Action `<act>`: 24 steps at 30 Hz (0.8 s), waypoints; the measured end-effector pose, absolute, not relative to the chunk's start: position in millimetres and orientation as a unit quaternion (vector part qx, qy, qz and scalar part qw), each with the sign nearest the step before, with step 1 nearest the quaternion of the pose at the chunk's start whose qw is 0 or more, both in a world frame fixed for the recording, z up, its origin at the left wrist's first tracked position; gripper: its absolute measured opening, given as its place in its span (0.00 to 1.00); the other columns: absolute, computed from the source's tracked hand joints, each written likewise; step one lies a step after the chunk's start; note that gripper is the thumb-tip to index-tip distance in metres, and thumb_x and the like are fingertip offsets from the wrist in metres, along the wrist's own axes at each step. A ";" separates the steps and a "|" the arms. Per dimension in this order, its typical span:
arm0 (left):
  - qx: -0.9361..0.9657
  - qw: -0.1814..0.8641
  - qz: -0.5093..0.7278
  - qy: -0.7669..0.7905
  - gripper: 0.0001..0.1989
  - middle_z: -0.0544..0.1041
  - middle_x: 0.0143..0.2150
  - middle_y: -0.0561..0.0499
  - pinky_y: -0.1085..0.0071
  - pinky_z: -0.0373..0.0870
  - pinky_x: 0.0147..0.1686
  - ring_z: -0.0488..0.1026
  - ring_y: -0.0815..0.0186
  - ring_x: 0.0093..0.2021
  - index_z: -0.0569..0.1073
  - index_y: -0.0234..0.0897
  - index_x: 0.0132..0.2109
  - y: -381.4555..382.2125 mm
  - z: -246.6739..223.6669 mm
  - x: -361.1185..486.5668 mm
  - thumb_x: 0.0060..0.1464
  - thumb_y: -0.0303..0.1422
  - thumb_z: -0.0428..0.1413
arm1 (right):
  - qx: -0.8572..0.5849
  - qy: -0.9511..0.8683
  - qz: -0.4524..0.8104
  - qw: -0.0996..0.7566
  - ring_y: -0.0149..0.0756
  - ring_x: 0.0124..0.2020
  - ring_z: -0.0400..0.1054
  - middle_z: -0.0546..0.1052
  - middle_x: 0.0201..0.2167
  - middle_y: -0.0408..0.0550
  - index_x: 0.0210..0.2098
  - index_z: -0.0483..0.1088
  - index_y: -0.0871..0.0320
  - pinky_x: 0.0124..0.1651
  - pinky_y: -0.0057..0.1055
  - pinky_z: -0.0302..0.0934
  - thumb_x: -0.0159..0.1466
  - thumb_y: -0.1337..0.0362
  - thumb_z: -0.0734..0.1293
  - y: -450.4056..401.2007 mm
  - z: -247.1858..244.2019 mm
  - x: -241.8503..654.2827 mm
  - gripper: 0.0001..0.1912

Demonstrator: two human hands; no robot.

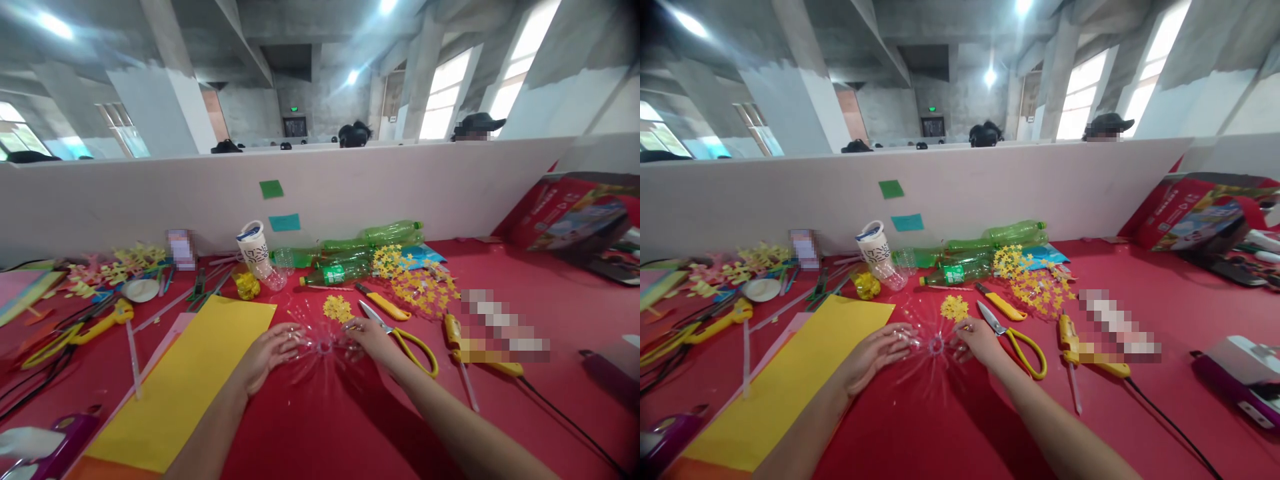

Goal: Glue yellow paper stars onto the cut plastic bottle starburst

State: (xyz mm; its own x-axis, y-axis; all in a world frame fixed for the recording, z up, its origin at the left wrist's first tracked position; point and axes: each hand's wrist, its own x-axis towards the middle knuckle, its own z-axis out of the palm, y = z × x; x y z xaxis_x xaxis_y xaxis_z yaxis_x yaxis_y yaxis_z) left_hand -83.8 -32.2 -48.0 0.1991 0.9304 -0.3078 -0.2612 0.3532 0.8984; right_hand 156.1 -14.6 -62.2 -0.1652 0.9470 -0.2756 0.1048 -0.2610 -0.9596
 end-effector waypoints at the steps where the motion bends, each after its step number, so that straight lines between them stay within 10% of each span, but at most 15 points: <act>1: 0.378 0.663 0.443 0.470 0.11 0.79 0.43 0.41 0.66 0.68 0.46 0.76 0.60 0.43 0.75 0.32 0.42 -29.7 -46.1 -89.2 0.48 0.25 0.59 | -0.542 -0.494 0.582 0.351 0.32 0.16 0.70 0.76 0.22 0.43 0.31 0.64 0.57 0.19 0.27 0.65 0.58 0.63 0.65 -13.1 -65.3 156.2 0.05; 17: 0.548 0.478 0.440 0.527 0.13 0.77 0.32 0.51 0.71 0.68 0.36 0.76 0.63 0.31 0.74 0.37 0.43 -7.4 -25.3 -84.9 0.47 0.33 0.60 | -0.649 -0.676 0.260 0.232 0.37 0.30 0.72 0.77 0.27 0.48 0.33 0.70 0.58 0.30 0.27 0.56 0.62 0.53 0.64 -3.0 -49.1 182.3 0.14; 24: 0.547 0.434 0.448 0.557 0.15 0.73 0.49 0.44 0.68 0.75 0.29 0.74 0.54 0.46 0.73 0.39 0.45 -11.7 -23.0 -96.9 0.47 0.31 0.56 | -0.731 -0.659 0.069 0.161 0.43 0.32 0.72 0.78 0.29 0.52 0.39 0.71 0.57 0.30 0.30 0.52 0.66 0.62 0.55 -16.9 -30.8 263.0 0.14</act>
State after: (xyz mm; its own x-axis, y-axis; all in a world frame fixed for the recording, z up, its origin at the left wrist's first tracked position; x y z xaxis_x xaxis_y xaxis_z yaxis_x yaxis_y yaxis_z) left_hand -96.9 -11.7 -23.0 -0.0231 0.9997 0.0068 0.2205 -0.0016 0.9754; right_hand 263.0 -16.9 -30.8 0.1218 0.9863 0.1111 0.9416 -0.0794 -0.3273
